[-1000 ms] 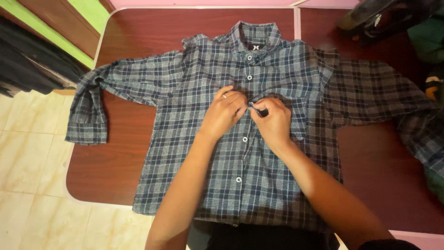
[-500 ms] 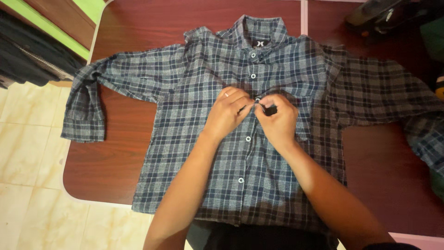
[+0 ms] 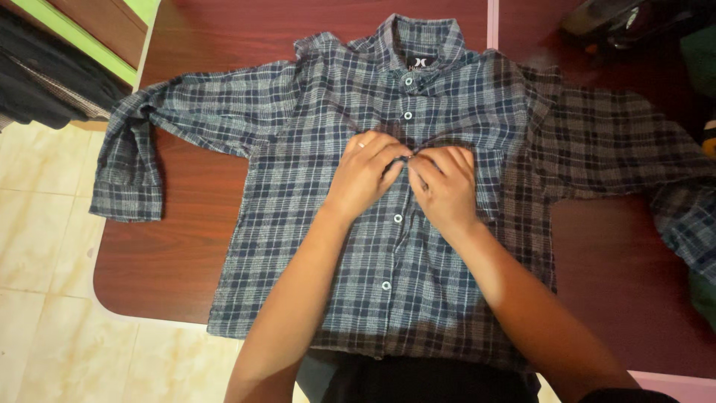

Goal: The person irons a plaid shirt laid out on a wooden table, smoothing the fabric and using an electric iron on the body and sleeves. They also button the shirt and fold the sleeves before continuing to iron.

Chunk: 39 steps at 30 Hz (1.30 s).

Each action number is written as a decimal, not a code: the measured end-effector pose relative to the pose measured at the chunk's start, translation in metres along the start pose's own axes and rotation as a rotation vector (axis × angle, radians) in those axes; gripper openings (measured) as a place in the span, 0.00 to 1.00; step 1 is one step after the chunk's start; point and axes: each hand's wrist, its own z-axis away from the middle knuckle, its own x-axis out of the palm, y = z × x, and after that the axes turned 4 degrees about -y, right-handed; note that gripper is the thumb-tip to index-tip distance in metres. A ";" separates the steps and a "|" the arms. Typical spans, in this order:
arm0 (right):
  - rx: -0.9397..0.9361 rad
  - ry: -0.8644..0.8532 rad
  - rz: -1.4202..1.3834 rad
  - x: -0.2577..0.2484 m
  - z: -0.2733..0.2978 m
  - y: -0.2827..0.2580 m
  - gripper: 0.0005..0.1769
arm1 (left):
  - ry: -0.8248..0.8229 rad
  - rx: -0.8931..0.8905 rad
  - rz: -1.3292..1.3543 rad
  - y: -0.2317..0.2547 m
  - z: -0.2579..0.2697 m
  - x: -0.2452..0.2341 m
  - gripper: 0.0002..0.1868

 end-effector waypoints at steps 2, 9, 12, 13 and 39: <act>-0.054 -0.026 0.017 -0.004 -0.002 -0.002 0.08 | 0.006 -0.020 -0.003 0.000 0.000 -0.001 0.09; 0.432 -0.050 -0.517 -0.003 0.003 0.010 0.03 | 0.068 -0.033 0.013 0.001 -0.001 -0.004 0.07; 0.383 -0.125 -0.377 -0.004 -0.002 0.013 0.09 | 0.090 -0.028 0.013 0.000 -0.001 -0.001 0.05; 0.319 -0.131 -0.307 -0.004 -0.003 0.012 0.09 | 0.092 -0.023 -0.001 -0.001 0.000 0.000 0.05; 0.125 -0.328 -0.067 -0.036 0.031 -0.003 0.09 | -0.242 -0.314 -0.519 -0.011 0.012 0.005 0.38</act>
